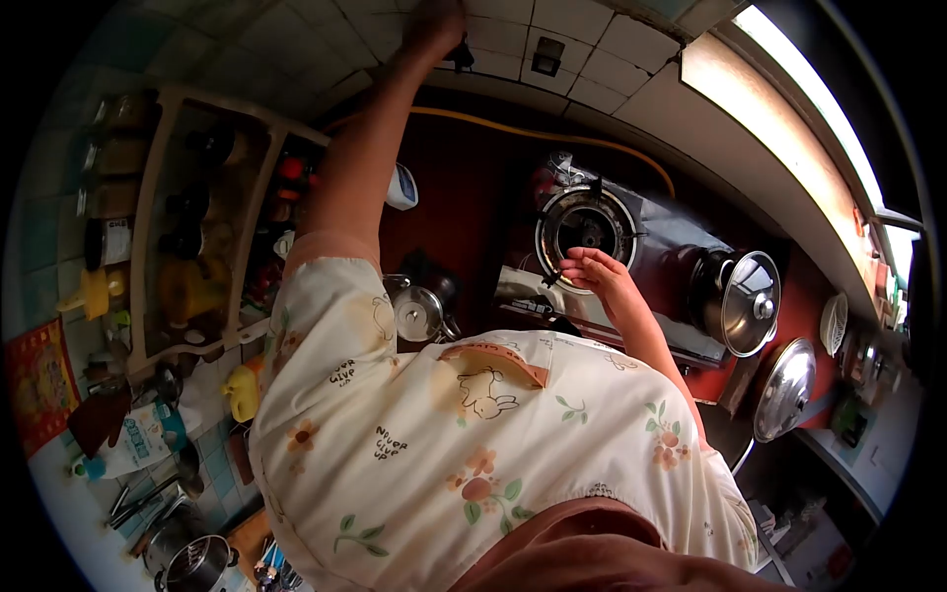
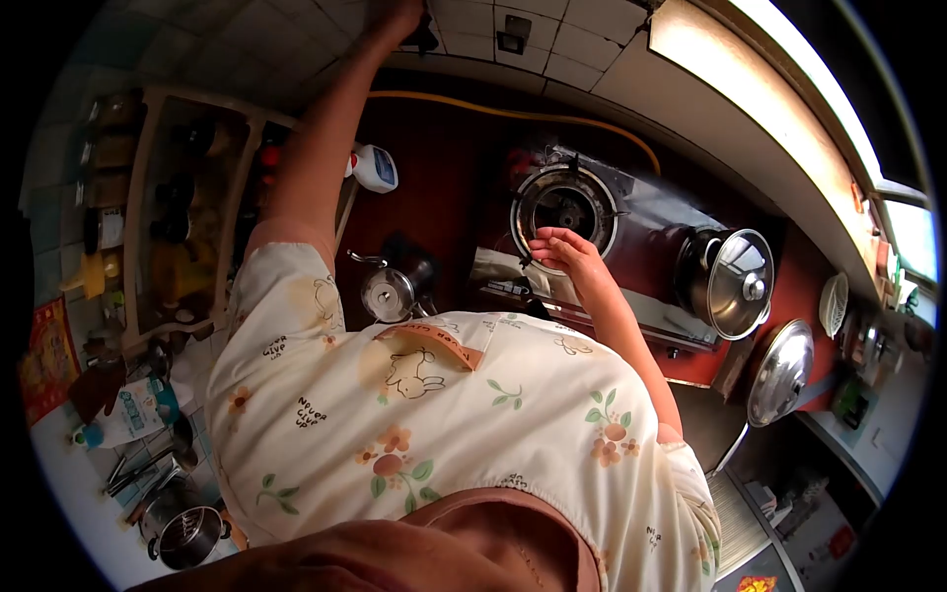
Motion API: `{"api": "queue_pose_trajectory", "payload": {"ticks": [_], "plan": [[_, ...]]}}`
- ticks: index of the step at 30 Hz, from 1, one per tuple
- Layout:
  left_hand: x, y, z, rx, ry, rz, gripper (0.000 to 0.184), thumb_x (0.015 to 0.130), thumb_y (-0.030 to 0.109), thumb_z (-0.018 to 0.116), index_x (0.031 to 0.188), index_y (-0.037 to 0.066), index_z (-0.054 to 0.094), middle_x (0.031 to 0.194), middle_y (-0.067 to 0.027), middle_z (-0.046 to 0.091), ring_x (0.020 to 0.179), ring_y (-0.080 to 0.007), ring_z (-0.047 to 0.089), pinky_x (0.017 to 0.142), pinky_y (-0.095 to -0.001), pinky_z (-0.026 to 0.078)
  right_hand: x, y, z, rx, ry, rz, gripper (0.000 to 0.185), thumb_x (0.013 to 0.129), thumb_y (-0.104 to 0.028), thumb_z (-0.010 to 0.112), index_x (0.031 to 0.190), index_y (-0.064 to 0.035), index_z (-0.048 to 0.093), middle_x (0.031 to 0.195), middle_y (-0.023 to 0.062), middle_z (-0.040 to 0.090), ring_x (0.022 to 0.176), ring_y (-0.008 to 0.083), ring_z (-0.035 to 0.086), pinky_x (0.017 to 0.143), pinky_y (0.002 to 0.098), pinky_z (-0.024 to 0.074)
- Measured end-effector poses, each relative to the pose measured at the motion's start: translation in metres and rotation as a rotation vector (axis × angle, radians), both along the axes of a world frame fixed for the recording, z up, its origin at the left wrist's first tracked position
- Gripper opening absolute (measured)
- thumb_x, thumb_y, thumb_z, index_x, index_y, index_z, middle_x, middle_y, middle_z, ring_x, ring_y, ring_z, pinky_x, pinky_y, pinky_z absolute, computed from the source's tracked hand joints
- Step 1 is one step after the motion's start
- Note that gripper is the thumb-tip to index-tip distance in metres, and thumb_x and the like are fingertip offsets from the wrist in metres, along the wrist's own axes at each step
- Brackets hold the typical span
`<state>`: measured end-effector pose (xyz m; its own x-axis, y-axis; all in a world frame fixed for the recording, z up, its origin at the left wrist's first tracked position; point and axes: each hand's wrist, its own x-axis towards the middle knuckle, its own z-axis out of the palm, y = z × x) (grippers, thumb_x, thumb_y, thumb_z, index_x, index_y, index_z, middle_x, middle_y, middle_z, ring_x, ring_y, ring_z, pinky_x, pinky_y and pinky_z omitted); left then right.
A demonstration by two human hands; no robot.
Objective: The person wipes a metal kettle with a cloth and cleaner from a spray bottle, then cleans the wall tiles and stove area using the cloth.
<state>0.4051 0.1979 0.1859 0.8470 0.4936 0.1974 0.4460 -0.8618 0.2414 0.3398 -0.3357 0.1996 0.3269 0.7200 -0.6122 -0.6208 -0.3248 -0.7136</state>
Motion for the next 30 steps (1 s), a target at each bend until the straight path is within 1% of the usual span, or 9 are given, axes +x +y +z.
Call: {"api": "queue_pose_trajectory", "payload": {"ticks": [1,2,5,12,16,18,25,27,30], "plan": [[-0.037,-0.048,0.123,-0.334,-0.197,0.211,0.031,0.105,0.024,0.051,0.121,-0.001,0.062,0.114,-0.0169,0.068,0.098,-0.0334,0.066,0.085,-0.0455,0.053,-0.002,0.001,0.003,-0.027,-0.004,0.000,0.033,0.105,-0.017,0.051,0.132,0.0000,0.057,0.118,0.0099,0.069,0.105,0.0149,0.066,0.097,0.0292,0.0496],[-0.027,-0.011,0.108,-0.340,-0.272,0.442,0.040,0.107,0.029,0.047,0.129,-0.004,0.058,0.126,-0.0233,0.062,0.106,-0.0398,0.061,0.088,-0.0519,0.051,-0.004,0.001,0.006,-0.027,-0.001,-0.001,0.033,0.105,-0.017,0.051,0.132,0.0000,0.057,0.118,0.0099,0.069,0.105,0.0149,0.066,0.097,0.0292,0.0496],[-0.058,0.077,0.097,-0.112,-0.540,0.604,0.044,0.108,0.030,0.044,0.137,-0.002,0.054,0.130,-0.0197,0.061,0.107,-0.0361,0.062,0.091,-0.0474,0.052,-0.004,0.004,0.011,-0.011,-0.010,-0.019,0.033,0.105,-0.018,0.051,0.132,-0.0009,0.058,0.118,0.0091,0.069,0.104,0.0144,0.066,0.097,0.0291,0.0496],[-0.112,0.056,0.006,-0.959,-0.955,0.646,0.044,0.108,0.032,0.045,0.140,0.003,0.055,0.132,-0.0120,0.064,0.106,-0.0253,0.066,0.092,-0.0388,0.053,-0.006,0.003,0.004,-0.007,0.073,-0.031,0.032,0.105,-0.018,0.051,0.132,-0.0017,0.058,0.117,0.0078,0.070,0.104,0.0141,0.067,0.095,0.0285,0.0502],[-0.094,0.022,0.015,-1.273,-0.943,0.565,0.042,0.107,0.033,0.049,0.135,0.004,0.061,0.129,-0.0093,0.067,0.105,-0.0218,0.067,0.094,-0.0350,0.052,-0.001,0.012,0.005,-0.028,0.041,-0.013,0.031,0.105,-0.017,0.049,0.130,-0.0009,0.058,0.116,0.0092,0.070,0.103,0.0150,0.067,0.096,0.0293,0.0506],[-0.090,0.027,0.020,-1.338,-0.514,-0.124,0.036,0.104,0.036,0.055,0.120,0.007,0.071,0.119,-0.0069,0.071,0.105,-0.0205,0.068,0.093,-0.0337,0.052,0.003,0.016,0.006,-0.026,0.029,-0.027,0.031,0.105,-0.016,0.049,0.130,0.0000,0.058,0.116,0.0098,0.070,0.103,0.0156,0.067,0.096,0.0298,0.0507],[-0.078,0.046,0.021,-1.119,-0.266,-0.192,0.033,0.104,0.034,0.055,0.108,0.009,0.075,0.109,-0.0059,0.074,0.102,-0.0181,0.069,0.090,-0.0326,0.052,0.011,0.027,-0.012,-0.036,0.048,-0.005,0.030,0.105,-0.015,0.050,0.129,0.0005,0.058,0.115,0.0093,0.070,0.101,0.0149,0.067,0.095,0.0285,0.0513],[-0.073,0.055,-0.008,-1.133,-0.383,-0.036,0.034,0.105,0.034,0.053,0.107,0.008,0.074,0.106,-0.0060,0.074,0.101,-0.0199,0.069,0.089,-0.0339,0.053,0.011,0.030,-0.013,-0.038,0.051,-0.002,0.030,0.105,-0.015,0.050,0.129,0.0002,0.059,0.115,0.0086,0.069,0.101,0.0141,0.067,0.094,0.0275,0.0514],[-0.089,0.004,0.031,-1.115,-0.493,0.159,0.036,0.106,0.034,0.051,0.120,0.005,0.069,0.117,-0.0090,0.071,0.106,-0.0217,0.067,0.089,-0.0360,0.053,0.010,0.030,-0.004,-0.023,0.034,-0.006,0.030,0.105,-0.014,0.049,0.129,0.0000,0.059,0.114,0.0084,0.069,0.100,0.0139,0.067,0.094,0.0274,0.0517]]}}
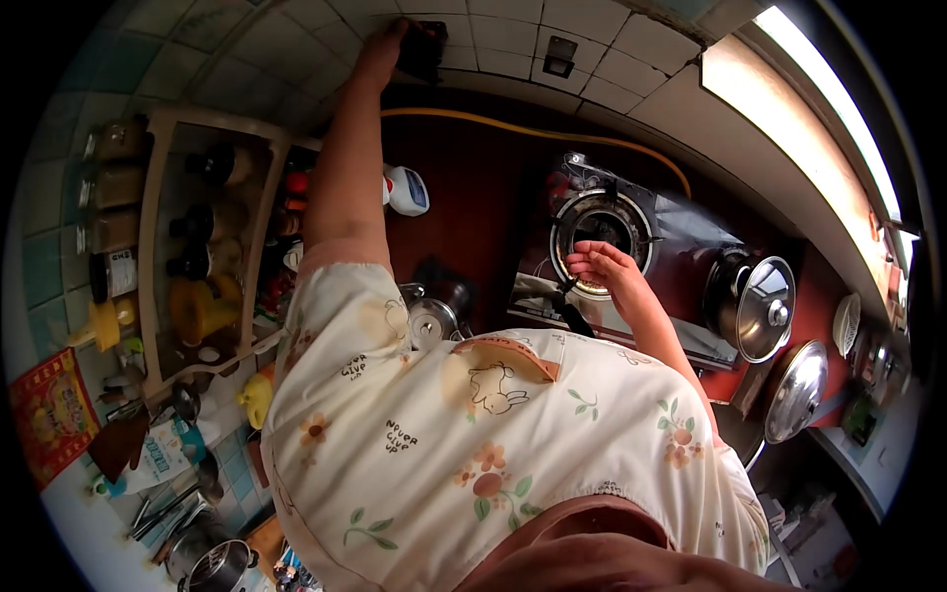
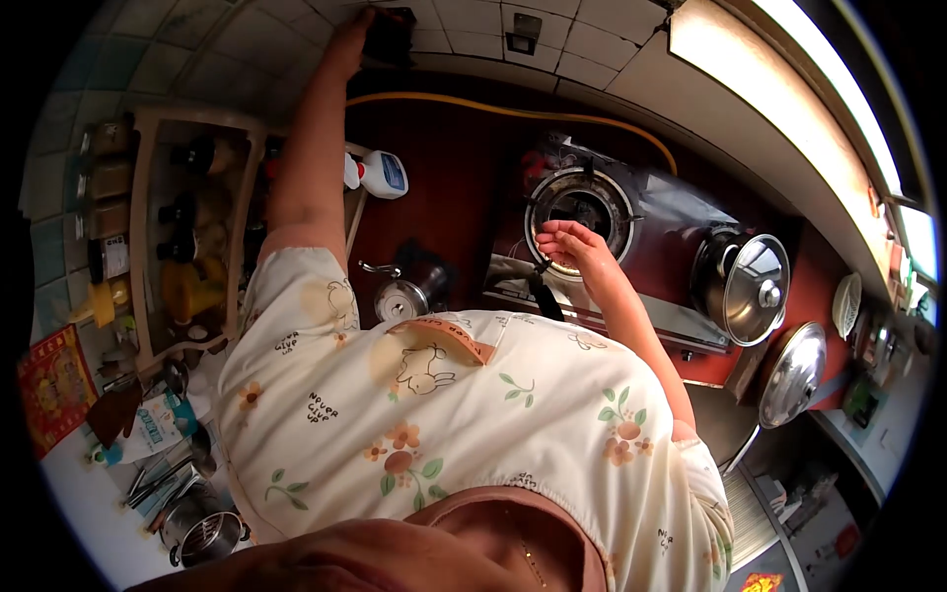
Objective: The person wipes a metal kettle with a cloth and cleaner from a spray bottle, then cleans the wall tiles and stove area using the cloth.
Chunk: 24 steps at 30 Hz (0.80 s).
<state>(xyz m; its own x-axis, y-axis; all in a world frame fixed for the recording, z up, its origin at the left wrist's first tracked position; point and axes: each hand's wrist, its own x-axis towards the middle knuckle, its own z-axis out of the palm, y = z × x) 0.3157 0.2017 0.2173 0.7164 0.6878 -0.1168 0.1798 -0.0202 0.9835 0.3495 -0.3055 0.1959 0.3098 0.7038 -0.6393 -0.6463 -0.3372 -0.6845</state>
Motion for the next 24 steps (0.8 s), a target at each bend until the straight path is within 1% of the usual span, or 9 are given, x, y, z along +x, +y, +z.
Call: {"api": "queue_pose_trajectory", "payload": {"ticks": [1,3,6,9,12,16,19,21,24], "plan": [[-0.001,-0.008,0.006,-0.006,0.000,0.070,0.038,0.106,0.034,0.050,0.124,0.005,0.067,0.120,-0.0100,0.070,0.107,-0.0223,0.067,0.089,-0.0368,0.053,0.001,-0.002,0.002,-0.005,-0.001,-0.005,0.030,0.105,-0.015,0.050,0.129,0.0002,0.058,0.115,0.0087,0.069,0.101,0.0145,0.066,0.095,0.0284,0.0513],[0.004,0.004,-0.022,0.105,0.288,0.377,0.046,0.108,0.030,0.046,0.146,0.004,0.050,0.143,-0.0156,0.056,0.121,-0.0269,0.061,0.097,-0.0394,0.052,0.001,-0.008,0.003,0.011,0.016,-0.017,0.031,0.105,-0.015,0.050,0.130,0.0004,0.057,0.117,0.0091,0.069,0.102,0.0153,0.066,0.096,0.0294,0.0508],[0.009,0.098,-0.154,-0.543,-0.127,0.466,0.054,0.108,0.027,0.045,0.156,0.007,0.034,0.159,-0.0184,0.035,0.138,-0.0314,0.046,0.109,-0.0414,0.046,0.000,-0.020,-0.001,0.008,0.042,-0.026,0.031,0.105,-0.016,0.050,0.131,0.0002,0.057,0.117,0.0093,0.069,0.104,0.0153,0.066,0.096,0.0294,0.0507],[0.006,-0.010,-0.048,-0.547,-0.005,0.544,0.056,0.107,0.025,0.047,0.157,0.006,0.030,0.163,-0.0180,0.026,0.146,-0.0341,0.034,0.119,-0.0458,0.033,-0.002,-0.022,-0.002,0.023,0.067,-0.025,0.032,0.105,-0.016,0.049,0.131,0.0001,0.057,0.118,0.0095,0.069,0.105,0.0153,0.066,0.097,0.0294,0.0505],[0.017,-0.026,-0.038,-0.804,-0.225,0.604,0.055,0.107,0.018,0.049,0.155,0.000,0.031,0.163,-0.0193,0.026,0.145,-0.0334,0.035,0.120,-0.0469,0.031,-0.002,-0.021,-0.004,0.027,0.068,-0.023,0.032,0.105,-0.016,0.049,0.131,0.0001,0.056,0.118,0.0097,0.069,0.105,0.0154,0.066,0.097,0.0294,0.0501],[0.022,-0.030,-0.044,-0.826,-0.252,0.570,0.054,0.108,0.022,0.045,0.156,0.002,0.031,0.162,-0.0188,0.028,0.145,-0.0330,0.034,0.122,-0.0470,0.026,0.002,-0.020,-0.006,0.012,0.063,-0.014,0.032,0.105,-0.015,0.048,0.131,-0.0001,0.057,0.118,0.0096,0.069,0.105,0.0156,0.066,0.097,0.0296,0.0500],[0.034,-0.037,-0.058,-0.822,-0.257,0.515,0.050,0.108,0.024,0.040,0.153,0.001,0.037,0.155,-0.0190,0.039,0.139,-0.0326,0.044,0.117,-0.0472,0.036,0.003,-0.015,-0.015,-0.019,0.073,-0.012,0.031,0.105,-0.015,0.047,0.131,-0.0004,0.057,0.117,0.0092,0.069,0.105,0.0154,0.066,0.097,0.0300,0.0501],[0.046,-0.040,-0.084,-1.058,-0.513,0.430,0.047,0.108,0.027,0.035,0.146,0.002,0.046,0.146,-0.0172,0.051,0.130,-0.0317,0.054,0.107,-0.0468,0.048,0.003,-0.008,-0.015,-0.031,0.075,0.008,0.030,0.104,-0.014,0.047,0.130,-0.0004,0.057,0.117,0.0090,0.069,0.104,0.0151,0.066,0.096,0.0296,0.0502],[0.057,-0.057,-0.101,-1.148,-0.737,0.437,0.044,0.107,0.027,0.036,0.140,0.004,0.053,0.140,-0.0153,0.056,0.124,-0.0312,0.059,0.099,-0.0455,0.054,0.005,0.004,-0.010,-0.020,0.056,0.010,0.029,0.104,-0.013,0.047,0.128,-0.0003,0.059,0.115,0.0072,0.070,0.100,0.0121,0.066,0.093,0.0264,0.0507]]}}
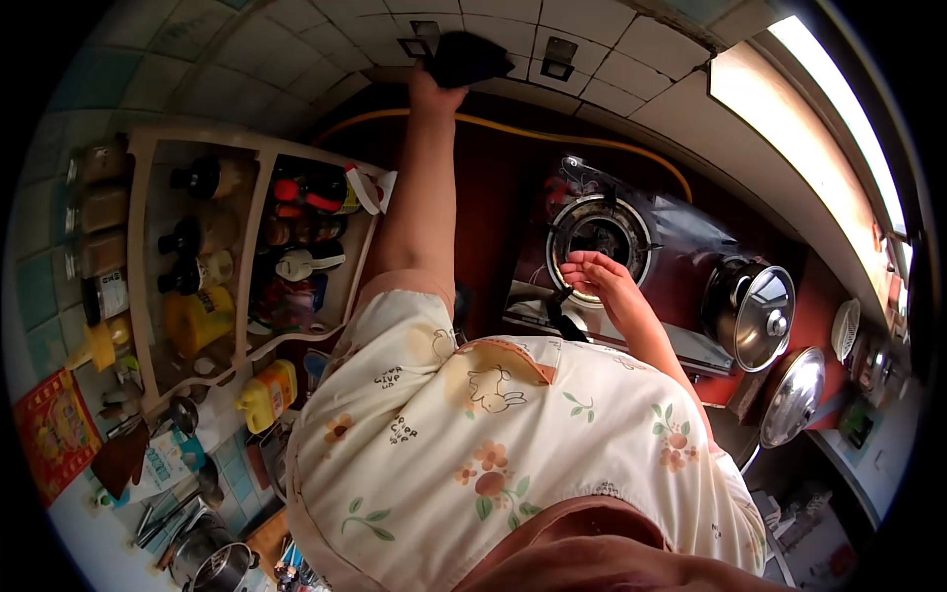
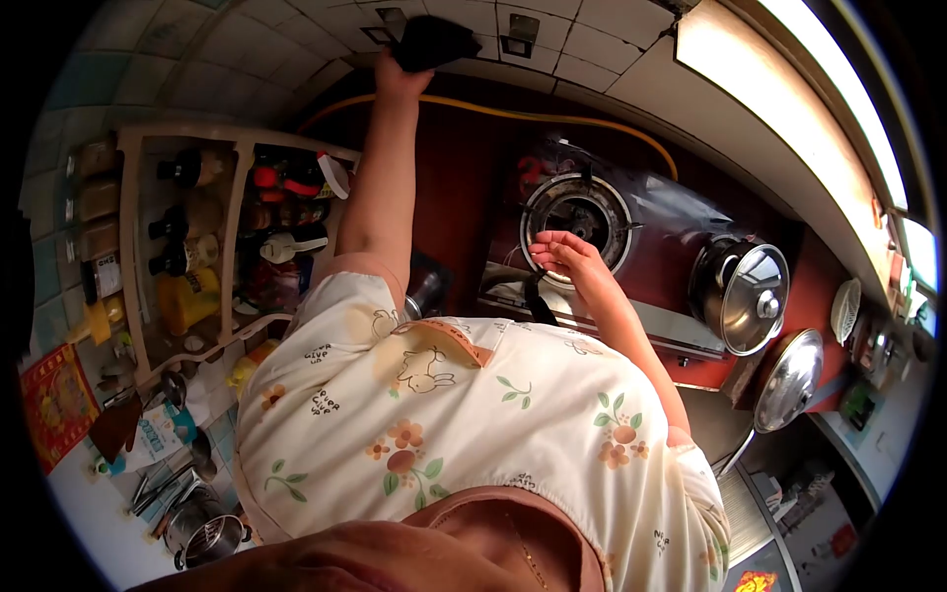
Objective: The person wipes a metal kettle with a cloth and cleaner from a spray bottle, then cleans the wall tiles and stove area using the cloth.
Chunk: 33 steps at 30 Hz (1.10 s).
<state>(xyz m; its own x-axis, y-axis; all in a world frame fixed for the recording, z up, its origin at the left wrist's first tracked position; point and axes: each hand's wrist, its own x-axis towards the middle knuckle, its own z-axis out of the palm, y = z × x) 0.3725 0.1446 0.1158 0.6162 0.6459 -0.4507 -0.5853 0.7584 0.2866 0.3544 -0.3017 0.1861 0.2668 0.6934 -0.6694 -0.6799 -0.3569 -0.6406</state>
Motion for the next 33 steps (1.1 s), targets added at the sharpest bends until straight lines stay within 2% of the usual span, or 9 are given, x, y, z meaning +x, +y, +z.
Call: {"api": "queue_pose_trajectory", "payload": {"ticks": [8,11,14,19,23,26,28,29,33], "plan": [[-0.005,-0.007,-0.025,-0.128,-0.069,0.397,0.045,0.104,0.019,0.038,0.146,0.007,0.048,0.144,-0.0144,0.053,0.132,-0.0337,0.052,0.111,-0.0510,0.043,0.004,-0.015,-0.001,-0.009,-0.001,-0.015,0.033,0.102,-0.011,0.046,0.131,0.0018,0.055,0.119,0.0106,0.068,0.105,0.0167,0.066,0.097,0.0301,0.0501],[0.015,-0.038,-0.024,0.252,-0.088,0.383,0.065,0.097,-0.004,0.041,0.158,0.016,0.029,0.154,-0.0119,0.041,0.138,-0.0346,0.043,0.116,-0.0522,0.037,0.001,-0.021,-0.004,-0.028,0.001,-0.003,0.034,0.101,-0.009,0.046,0.132,0.0016,0.055,0.120,0.0110,0.068,0.107,0.0170,0.065,0.098,0.0301,0.0495],[0.030,-0.070,0.001,0.320,0.084,0.312,0.070,0.098,-0.005,0.043,0.161,0.021,0.025,0.159,-0.0102,0.035,0.141,-0.0319,0.040,0.118,-0.0480,0.032,-0.002,-0.020,-0.002,-0.054,0.025,-0.024,0.034,0.099,-0.007,0.048,0.131,-0.0001,0.057,0.117,0.0083,0.068,0.103,0.0139,0.065,0.094,0.0268,0.0491],[0.043,-0.116,0.028,0.772,0.352,0.134,0.070,0.098,-0.006,0.042,0.162,0.010,0.020,0.162,-0.0157,0.028,0.144,-0.0206,0.035,0.110,-0.0259,0.027,-0.002,-0.011,-0.001,-0.071,0.017,0.020,0.034,0.099,-0.007,0.047,0.131,-0.0001,0.057,0.118,0.0085,0.068,0.104,0.0140,0.065,0.095,0.0277,0.0489],[0.049,-0.110,0.016,0.871,0.470,0.175,0.071,0.098,-0.007,0.041,0.162,0.010,0.018,0.162,-0.0166,0.029,0.142,-0.0193,0.036,0.107,-0.0260,0.028,0.001,-0.009,-0.006,-0.049,-0.011,0.062,0.034,0.099,-0.006,0.046,0.131,0.0011,0.056,0.120,0.0113,0.067,0.108,0.0175,0.065,0.099,0.0292,0.0487],[0.043,-0.088,0.013,0.606,0.455,0.062,0.070,0.099,-0.006,0.042,0.162,0.009,0.016,0.162,-0.0186,0.028,0.146,-0.0242,0.033,0.113,-0.0290,0.025,0.003,-0.012,-0.008,-0.053,-0.049,0.037,0.036,0.097,-0.003,0.045,0.131,0.0020,0.057,0.120,0.0115,0.068,0.107,0.0172,0.065,0.098,0.0299,0.0492],[0.050,-0.066,-0.022,1.177,0.891,0.337,0.068,0.100,-0.005,0.042,0.162,0.007,0.016,0.162,-0.0216,0.026,0.150,-0.0302,0.027,0.120,-0.0347,0.022,0.003,-0.015,-0.005,-0.061,-0.042,0.026,0.036,0.097,-0.003,0.045,0.130,0.0023,0.057,0.120,0.0121,0.068,0.107,0.0175,0.065,0.098,0.0303,0.0492],[0.039,-0.066,-0.021,1.123,0.860,0.230,0.067,0.100,-0.005,0.042,0.161,0.005,0.017,0.162,-0.0230,0.026,0.152,-0.0346,0.021,0.123,-0.0392,0.019,0.002,-0.017,-0.006,-0.057,-0.037,0.040,0.036,0.097,-0.003,0.045,0.130,0.0023,0.057,0.120,0.0121,0.068,0.107,0.0175,0.065,0.098,0.0303,0.0492],[0.041,-0.024,-0.072,1.257,1.026,0.353,0.063,0.101,-0.002,0.046,0.159,0.004,0.023,0.149,-0.0217,0.044,0.131,-0.0302,0.048,0.109,-0.0385,0.038,0.004,-0.018,-0.007,-0.070,-0.039,0.038,0.036,0.097,-0.003,0.045,0.131,0.0030,0.056,0.120,0.0123,0.068,0.108,0.0180,0.065,0.100,0.0302,0.0486]]}}
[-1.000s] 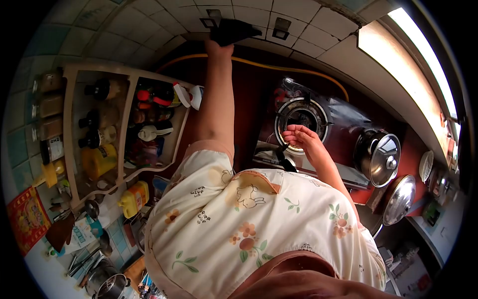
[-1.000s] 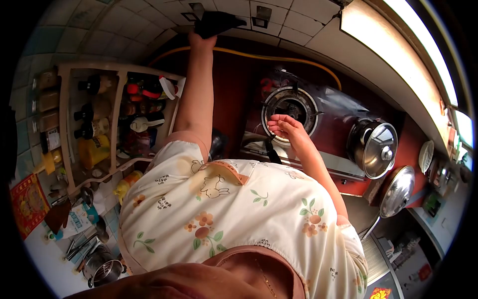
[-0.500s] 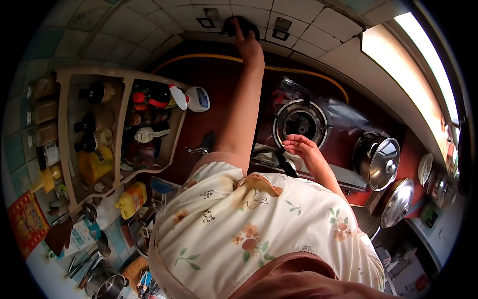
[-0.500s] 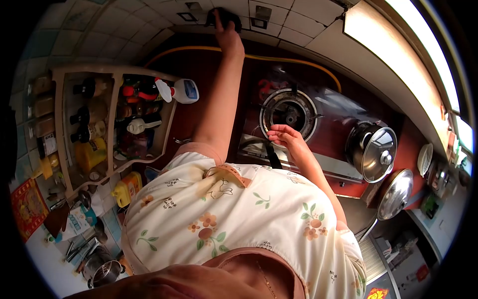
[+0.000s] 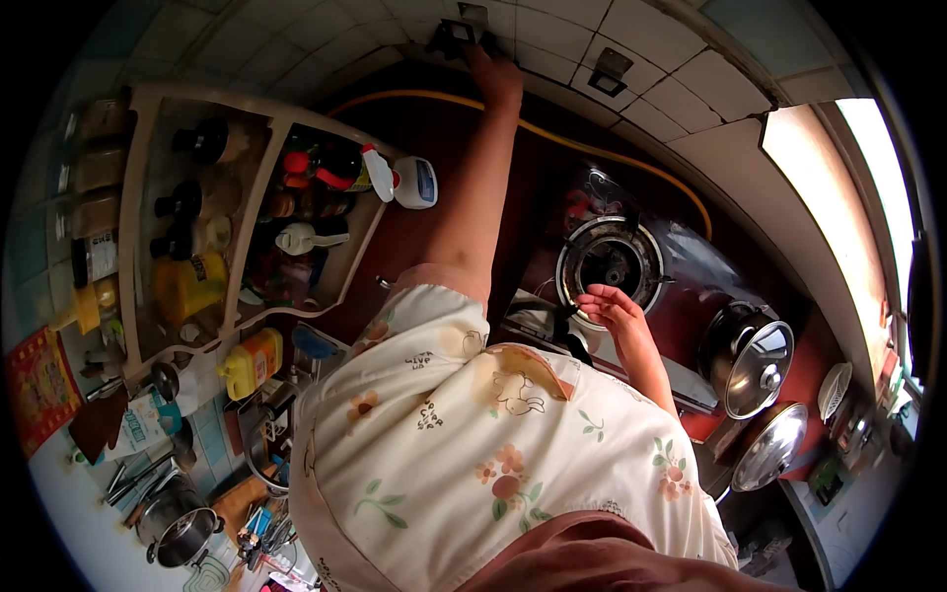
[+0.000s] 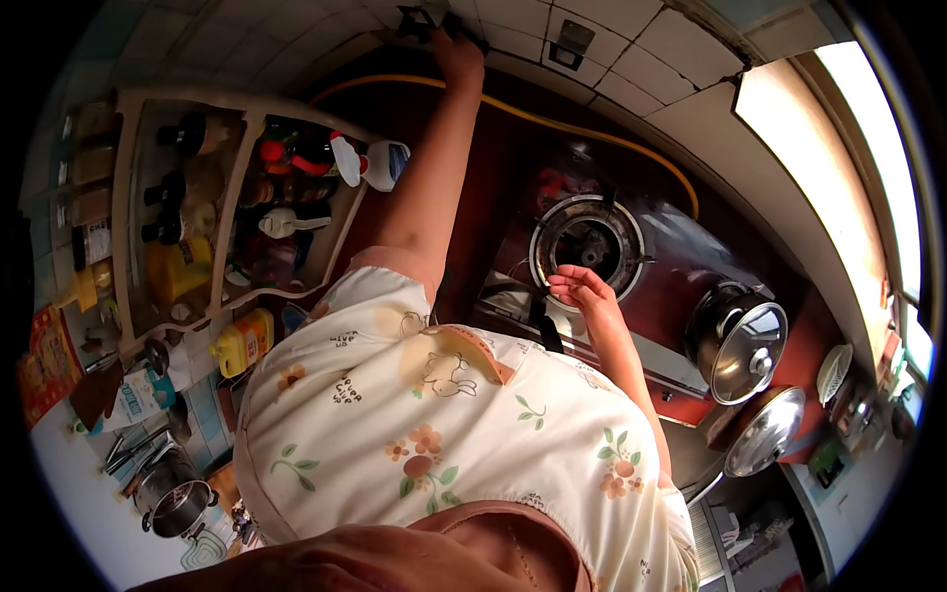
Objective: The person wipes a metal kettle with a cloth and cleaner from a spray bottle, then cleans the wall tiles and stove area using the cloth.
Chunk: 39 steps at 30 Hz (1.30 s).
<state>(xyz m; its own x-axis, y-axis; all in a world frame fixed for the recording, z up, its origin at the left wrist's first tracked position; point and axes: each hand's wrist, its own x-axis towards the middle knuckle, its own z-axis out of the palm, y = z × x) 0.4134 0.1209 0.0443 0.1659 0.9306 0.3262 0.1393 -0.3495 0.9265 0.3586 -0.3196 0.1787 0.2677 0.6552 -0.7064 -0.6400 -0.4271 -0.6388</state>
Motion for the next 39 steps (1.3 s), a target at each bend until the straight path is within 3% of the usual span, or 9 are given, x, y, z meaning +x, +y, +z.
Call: {"api": "queue_pose_trajectory", "payload": {"ticks": [3,6,9,15,18,21,27,33,39], "plan": [[0.000,0.044,-0.004,0.047,-0.128,0.151,0.057,0.104,0.010,0.052,0.156,0.004,0.030,0.150,-0.0162,0.045,0.133,-0.0291,0.047,0.109,-0.0392,0.039,0.003,0.001,-0.008,0.021,0.036,-0.023,0.035,0.097,-0.004,0.047,0.131,0.0039,0.056,0.118,0.0121,0.069,0.106,0.0172,0.066,0.096,0.0278,0.0504],[-0.034,0.108,0.017,-0.829,-0.637,0.118,0.060,0.105,0.019,0.047,0.158,0.005,0.024,0.157,-0.0169,0.035,0.141,-0.0322,0.038,0.114,-0.0417,0.034,0.008,0.007,-0.006,0.032,0.035,0.003,0.035,0.098,-0.004,0.046,0.131,0.0039,0.056,0.118,0.0122,0.069,0.106,0.0170,0.066,0.095,0.0274,0.0512],[-0.070,0.162,0.063,-0.716,-0.253,0.227,0.058,0.105,0.025,0.045,0.157,0.003,0.027,0.158,-0.0190,0.033,0.141,-0.0363,0.036,0.114,-0.0460,0.033,0.012,0.016,-0.004,0.009,0.035,-0.024,0.037,0.095,0.000,0.043,0.129,0.0038,0.057,0.117,0.0132,0.070,0.106,0.0188,0.067,0.095,0.0293,0.0507],[-0.116,0.206,0.179,-0.054,1.302,0.502,0.061,0.106,0.037,0.040,0.154,0.000,0.033,0.159,-0.0232,0.030,0.143,-0.0444,0.032,0.115,-0.0546,0.031,0.013,0.031,-0.006,0.009,0.035,-0.001,0.037,0.095,-0.001,0.043,0.129,0.0036,0.057,0.119,0.0134,0.069,0.107,0.0185,0.066,0.096,0.0295,0.0504],[-0.094,0.200,0.207,-0.043,1.640,0.544,0.064,0.106,0.043,0.038,0.152,-0.002,0.036,0.160,-0.0253,0.028,0.143,-0.0484,0.030,0.115,-0.0589,0.030,0.014,0.037,-0.008,-0.004,0.061,0.010,0.039,0.093,0.000,0.043,0.130,0.0036,0.057,0.120,0.0137,0.069,0.107,0.0185,0.066,0.097,0.0294,0.0501],[-0.082,0.213,0.214,-0.301,1.720,0.474,0.069,0.107,0.048,0.035,0.151,-0.004,0.039,0.161,-0.0273,0.026,0.144,-0.0524,0.028,0.116,-0.0631,0.029,0.016,0.042,-0.008,-0.019,0.061,0.017,0.042,0.091,0.001,0.042,0.130,0.0037,0.057,0.120,0.0136,0.068,0.106,0.0183,0.066,0.098,0.0293,0.0499],[-0.079,0.294,0.136,-1.304,1.580,0.104,0.061,0.099,0.046,0.058,0.147,0.010,0.052,0.153,-0.0105,0.047,0.137,-0.0269,0.048,0.114,-0.0446,0.037,0.021,0.044,-0.013,-0.012,0.080,-0.007,0.044,0.088,0.003,0.043,0.129,0.0033,0.058,0.119,0.0120,0.069,0.105,0.0174,0.066,0.096,0.0279,0.0502],[-0.122,0.260,0.078,-0.893,1.444,-0.002,0.056,0.099,0.043,0.058,0.146,0.011,0.054,0.153,-0.0126,0.046,0.138,-0.0299,0.047,0.114,-0.0489,0.036,0.020,0.047,-0.007,-0.017,0.054,-0.008,0.044,0.088,0.003,0.044,0.129,0.0029,0.057,0.118,0.0114,0.068,0.105,0.0171,0.066,0.096,0.0279,0.0497],[-0.123,0.237,0.124,-0.197,1.657,0.086,0.052,0.100,0.040,0.058,0.144,0.012,0.056,0.154,-0.0147,0.045,0.139,-0.0328,0.045,0.115,-0.0531,0.035,0.016,0.042,-0.006,-0.021,0.018,0.025,0.043,0.088,0.003,0.046,0.129,0.0023,0.058,0.119,0.0110,0.069,0.106,0.0171,0.065,0.096,0.0280,0.0493]]}}
